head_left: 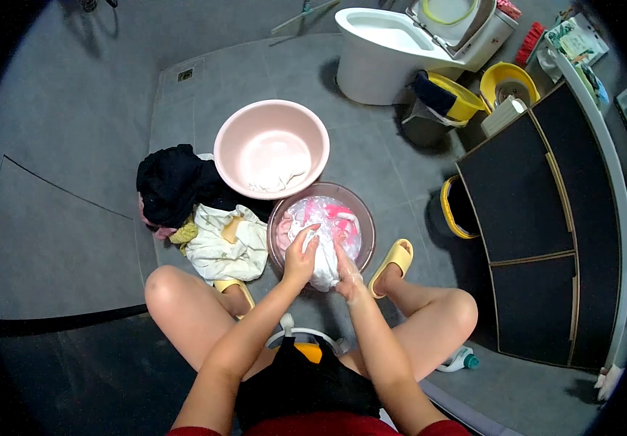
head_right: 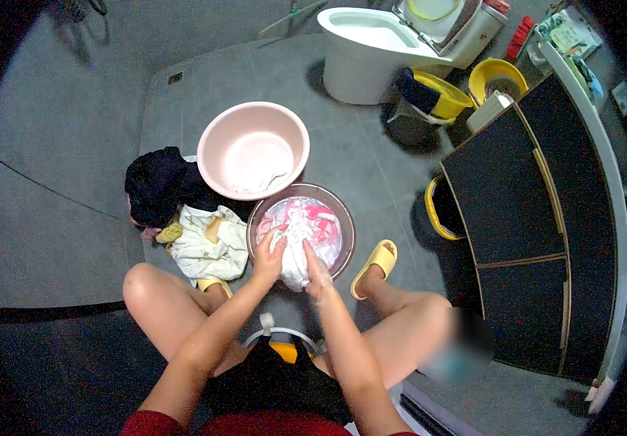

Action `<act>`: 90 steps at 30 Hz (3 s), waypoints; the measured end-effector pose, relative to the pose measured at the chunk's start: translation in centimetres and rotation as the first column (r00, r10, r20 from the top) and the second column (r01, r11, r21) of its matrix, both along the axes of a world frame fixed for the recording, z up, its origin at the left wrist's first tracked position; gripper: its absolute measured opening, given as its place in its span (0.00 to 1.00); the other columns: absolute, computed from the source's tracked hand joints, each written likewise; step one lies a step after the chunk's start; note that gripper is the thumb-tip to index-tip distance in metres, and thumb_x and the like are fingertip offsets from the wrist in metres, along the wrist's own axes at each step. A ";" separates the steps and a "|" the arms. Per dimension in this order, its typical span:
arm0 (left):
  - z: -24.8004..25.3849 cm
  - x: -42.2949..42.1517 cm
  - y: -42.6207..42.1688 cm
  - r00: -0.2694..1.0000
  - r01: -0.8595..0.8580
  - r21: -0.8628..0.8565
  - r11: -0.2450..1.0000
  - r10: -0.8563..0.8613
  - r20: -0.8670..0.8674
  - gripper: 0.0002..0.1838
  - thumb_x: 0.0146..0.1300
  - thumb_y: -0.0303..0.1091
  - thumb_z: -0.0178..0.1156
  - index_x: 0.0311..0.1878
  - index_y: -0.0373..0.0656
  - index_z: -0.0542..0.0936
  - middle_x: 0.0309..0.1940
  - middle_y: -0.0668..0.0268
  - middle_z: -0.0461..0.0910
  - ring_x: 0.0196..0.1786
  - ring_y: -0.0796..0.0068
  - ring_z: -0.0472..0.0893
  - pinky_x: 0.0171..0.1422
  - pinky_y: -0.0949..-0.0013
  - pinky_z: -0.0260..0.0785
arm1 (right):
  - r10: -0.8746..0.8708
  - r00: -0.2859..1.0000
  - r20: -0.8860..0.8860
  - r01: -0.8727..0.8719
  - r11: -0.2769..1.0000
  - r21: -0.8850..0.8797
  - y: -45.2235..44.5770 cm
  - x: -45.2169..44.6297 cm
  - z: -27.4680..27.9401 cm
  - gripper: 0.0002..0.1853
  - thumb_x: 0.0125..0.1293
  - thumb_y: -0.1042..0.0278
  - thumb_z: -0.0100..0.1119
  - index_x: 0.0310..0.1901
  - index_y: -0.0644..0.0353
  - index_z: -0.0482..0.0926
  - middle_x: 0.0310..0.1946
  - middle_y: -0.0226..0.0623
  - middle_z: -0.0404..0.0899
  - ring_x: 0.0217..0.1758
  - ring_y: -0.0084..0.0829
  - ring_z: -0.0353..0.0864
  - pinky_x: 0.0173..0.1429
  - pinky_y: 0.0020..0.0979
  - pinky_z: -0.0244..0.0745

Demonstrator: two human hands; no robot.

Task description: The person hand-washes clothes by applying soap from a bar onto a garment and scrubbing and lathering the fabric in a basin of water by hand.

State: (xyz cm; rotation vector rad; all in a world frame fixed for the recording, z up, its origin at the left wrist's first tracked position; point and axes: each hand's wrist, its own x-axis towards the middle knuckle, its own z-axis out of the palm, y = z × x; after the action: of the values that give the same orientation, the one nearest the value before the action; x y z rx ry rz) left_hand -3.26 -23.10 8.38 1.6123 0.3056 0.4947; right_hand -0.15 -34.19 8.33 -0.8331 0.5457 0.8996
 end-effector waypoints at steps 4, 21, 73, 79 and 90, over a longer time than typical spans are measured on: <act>0.6 -1.6 -1.5 0.984 0.155 0.151 0.976 -0.140 -0.107 0.07 0.51 0.28 0.58 0.34 0.38 0.79 0.30 0.59 0.80 0.34 0.69 0.79 0.45 0.69 0.69 | -0.141 0.986 0.088 0.153 0.977 -0.151 0.3 -0.9 -0.2 0.20 0.59 0.47 0.50 0.41 0.57 0.74 0.32 0.34 0.77 0.33 0.29 0.77 0.37 0.31 0.72; 0.5 0.9 -0.6 0.999 -0.006 0.339 0.941 0.023 -0.047 0.18 0.56 0.35 0.51 0.11 0.43 0.69 0.09 0.59 0.68 0.13 0.60 0.70 0.18 0.61 0.61 | -0.226 0.970 0.087 0.236 0.962 -0.139 3.2 -2.9 5.3 0.10 0.62 0.57 0.49 0.31 0.53 0.72 0.25 0.27 0.71 0.27 0.21 0.71 0.32 0.25 0.69; -1.2 1.1 0.9 0.971 -0.209 0.026 0.978 0.210 -0.109 0.15 0.55 0.38 0.55 0.22 0.36 0.75 0.18 0.53 0.74 0.18 0.58 0.72 0.24 0.64 0.63 | -0.027 0.973 0.230 0.090 0.960 -0.265 1.9 -2.4 2.5 0.22 0.63 0.52 0.48 0.45 0.67 0.70 0.35 0.36 0.76 0.33 0.27 0.77 0.35 0.27 0.73; 3.9 -3.6 -3.9 0.910 0.083 0.642 0.763 -0.320 0.263 0.12 0.50 0.34 0.57 0.15 0.42 0.71 0.14 0.63 0.72 0.16 0.62 0.72 0.24 0.64 0.66 | -0.216 0.919 0.329 0.076 0.917 0.391 -1.6 -2.5 -9.5 0.17 0.62 0.55 0.50 0.43 0.60 0.73 0.27 0.26 0.72 0.29 0.19 0.72 0.28 0.20 0.67; 0.3 -0.5 -1.0 0.991 -0.021 0.642 0.767 -0.067 0.113 0.10 0.51 0.35 0.54 0.17 0.45 0.73 0.11 0.58 0.69 0.15 0.58 0.71 0.20 0.60 0.61 | -0.308 0.949 0.067 0.273 0.909 0.316 1.0 -3.9 -1.6 0.14 0.64 0.56 0.47 0.40 0.60 0.72 0.27 0.29 0.74 0.29 0.26 0.75 0.41 0.30 0.72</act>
State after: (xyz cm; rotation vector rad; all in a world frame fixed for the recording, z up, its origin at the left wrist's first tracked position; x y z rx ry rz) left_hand -3.80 -24.11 8.71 2.2383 0.0022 0.7361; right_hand -4.01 -33.16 6.69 -0.5029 0.4039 0.6338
